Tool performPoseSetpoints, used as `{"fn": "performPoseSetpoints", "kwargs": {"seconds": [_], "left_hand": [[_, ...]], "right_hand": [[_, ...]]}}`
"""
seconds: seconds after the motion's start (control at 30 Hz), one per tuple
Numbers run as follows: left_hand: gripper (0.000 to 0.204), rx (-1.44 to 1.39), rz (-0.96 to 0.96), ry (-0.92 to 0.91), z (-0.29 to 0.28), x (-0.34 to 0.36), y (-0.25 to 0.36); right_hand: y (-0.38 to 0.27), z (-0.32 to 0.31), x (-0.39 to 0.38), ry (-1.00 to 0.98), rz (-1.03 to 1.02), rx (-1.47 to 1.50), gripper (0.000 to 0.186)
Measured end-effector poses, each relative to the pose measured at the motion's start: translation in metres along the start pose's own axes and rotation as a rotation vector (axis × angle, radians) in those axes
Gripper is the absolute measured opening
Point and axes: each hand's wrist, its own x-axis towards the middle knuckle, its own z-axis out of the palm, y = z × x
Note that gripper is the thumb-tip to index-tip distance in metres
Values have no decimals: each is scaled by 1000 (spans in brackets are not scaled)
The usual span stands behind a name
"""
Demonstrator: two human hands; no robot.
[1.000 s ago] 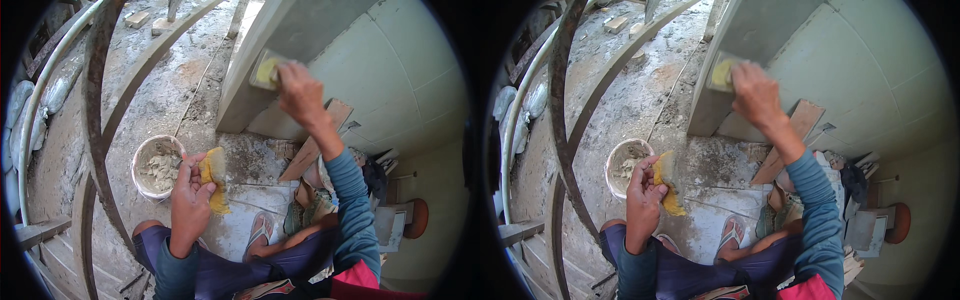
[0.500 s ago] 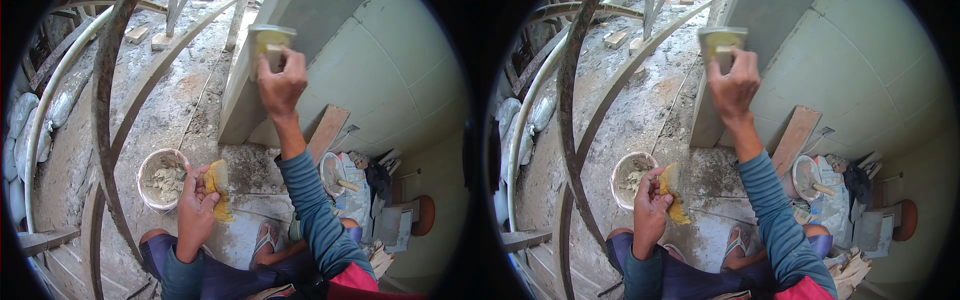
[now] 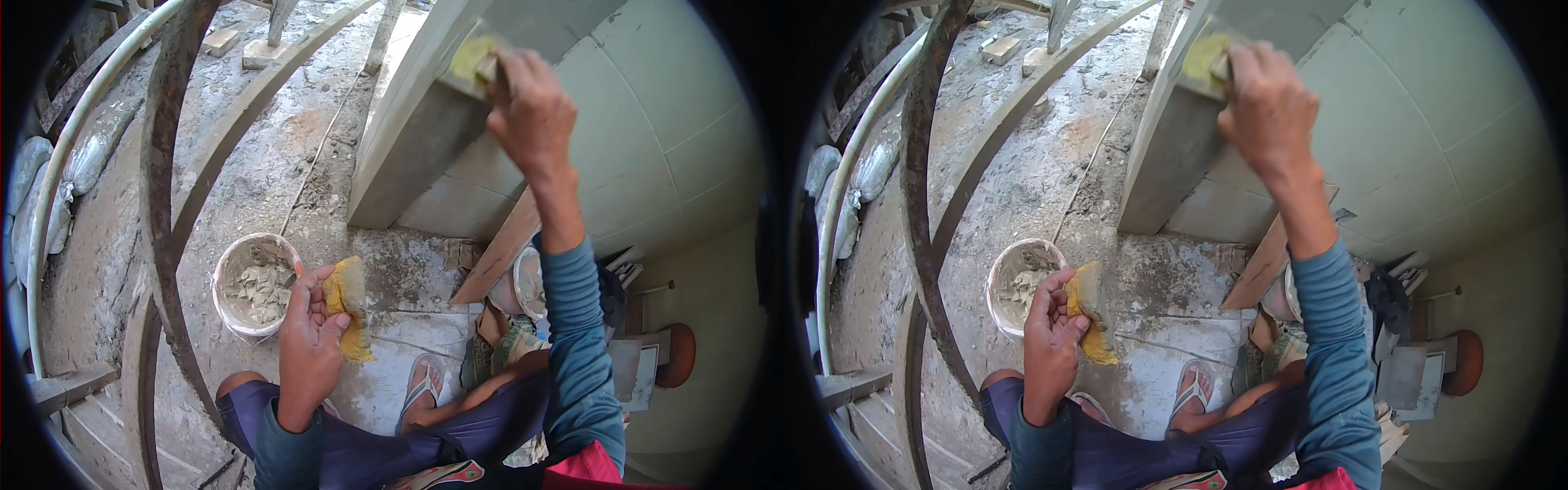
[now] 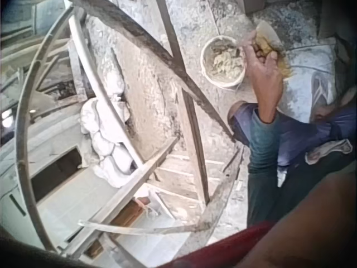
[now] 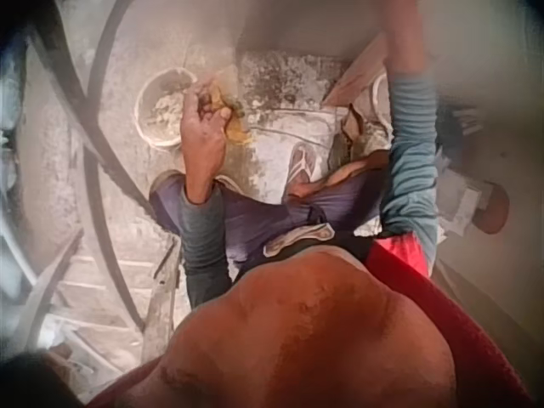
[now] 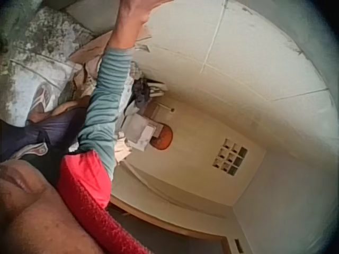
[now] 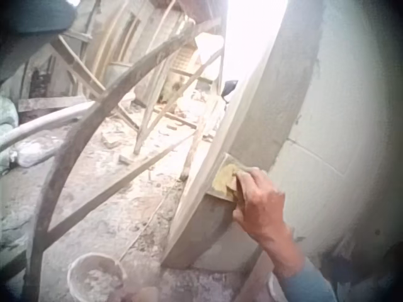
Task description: The person applies plaster to a wall corner using a float and wipes the surface with a sponge.
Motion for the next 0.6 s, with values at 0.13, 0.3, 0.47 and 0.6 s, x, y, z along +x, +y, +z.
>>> {"fn": "performPoseSetpoints", "kwargs": {"seconds": [0.13,0.3,0.47,0.6], "left_hand": [[56,74,8,-43,5,-3,6],[55,114,2,-42,-2,-10,3],[56,114,22,-35,-2,-10,3],[57,83,33,-42,2,-6,0]], "right_hand": [[-46,70,-114,-188,20,206,41],[-86,112,-189,-223,165,408,41],[-69,87,-136,138,313,369,41],[-91,115,-132,177,323,418,40]]}}
